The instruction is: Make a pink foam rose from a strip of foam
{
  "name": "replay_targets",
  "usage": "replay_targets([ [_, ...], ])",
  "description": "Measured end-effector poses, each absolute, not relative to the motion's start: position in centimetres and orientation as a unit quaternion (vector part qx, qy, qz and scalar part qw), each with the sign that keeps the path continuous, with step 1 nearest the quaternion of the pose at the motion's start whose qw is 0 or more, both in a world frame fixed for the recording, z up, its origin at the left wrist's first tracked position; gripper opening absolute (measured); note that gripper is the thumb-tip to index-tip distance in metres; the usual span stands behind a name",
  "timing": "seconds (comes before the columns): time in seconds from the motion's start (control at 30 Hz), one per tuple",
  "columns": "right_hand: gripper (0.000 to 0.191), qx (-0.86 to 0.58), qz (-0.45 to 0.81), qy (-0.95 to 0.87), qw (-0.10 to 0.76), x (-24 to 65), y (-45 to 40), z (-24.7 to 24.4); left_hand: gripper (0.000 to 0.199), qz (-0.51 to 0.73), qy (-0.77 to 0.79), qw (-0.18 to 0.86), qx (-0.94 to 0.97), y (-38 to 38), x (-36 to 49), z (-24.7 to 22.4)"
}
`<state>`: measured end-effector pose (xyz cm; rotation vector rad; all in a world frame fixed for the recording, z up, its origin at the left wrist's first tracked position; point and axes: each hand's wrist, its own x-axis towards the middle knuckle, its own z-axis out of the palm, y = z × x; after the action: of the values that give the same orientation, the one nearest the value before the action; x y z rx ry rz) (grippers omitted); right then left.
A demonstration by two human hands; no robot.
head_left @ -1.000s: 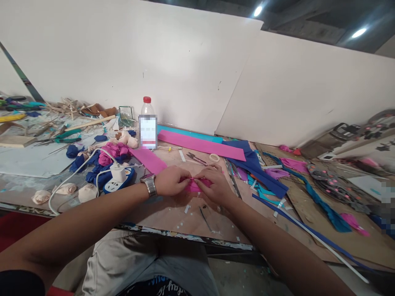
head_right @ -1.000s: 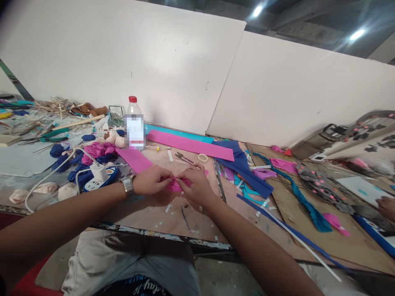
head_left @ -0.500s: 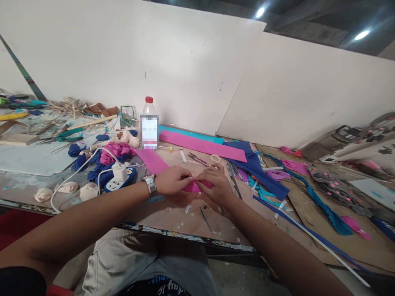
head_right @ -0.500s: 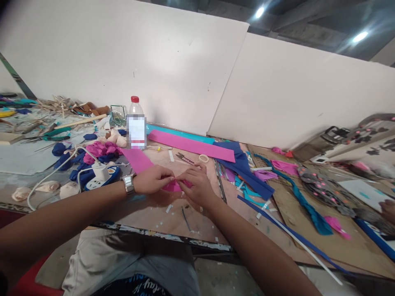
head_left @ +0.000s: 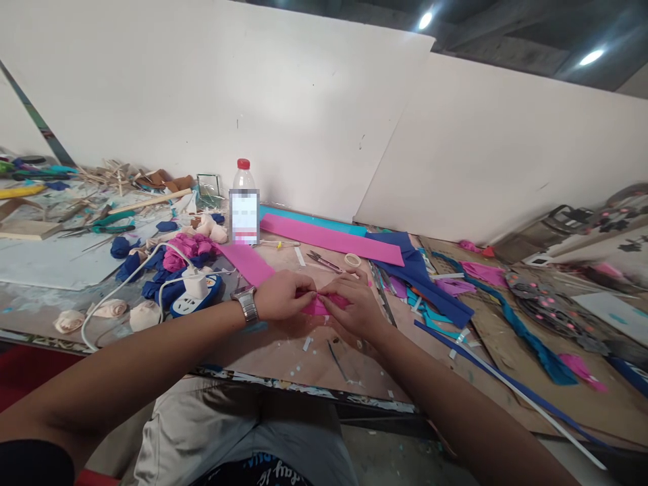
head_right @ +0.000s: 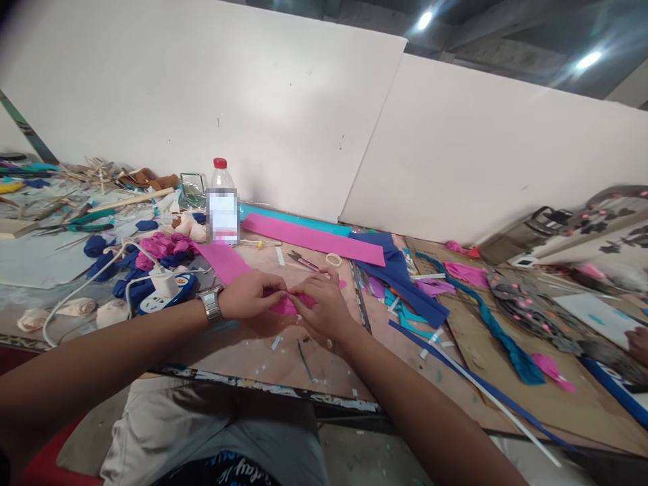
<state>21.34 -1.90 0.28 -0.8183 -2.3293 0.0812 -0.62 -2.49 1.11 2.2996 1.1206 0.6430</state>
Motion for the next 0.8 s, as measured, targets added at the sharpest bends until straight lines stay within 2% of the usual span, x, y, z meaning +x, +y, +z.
replay_targets([
  [0.43, 0.008, -0.319, 0.048, -0.884, 0.338, 21.2, -2.0, 0.1, 0.024, 0.204, 0.433, 0.081, 0.874, -2.5, -0.2, 0.0],
  [0.63, 0.011, -0.338, 0.073, -0.887, 0.307, 21.1, -2.1, 0.3, 0.028, 0.19, 0.428, 0.079, 0.88, -2.6, -0.1, -0.2],
  [0.8, 0.007, -0.358, 0.092, -0.879, 0.301, 21.1, -2.0, 0.1, 0.028, 0.197, 0.427, 0.095, 0.877, -2.5, -0.3, -0.1],
])
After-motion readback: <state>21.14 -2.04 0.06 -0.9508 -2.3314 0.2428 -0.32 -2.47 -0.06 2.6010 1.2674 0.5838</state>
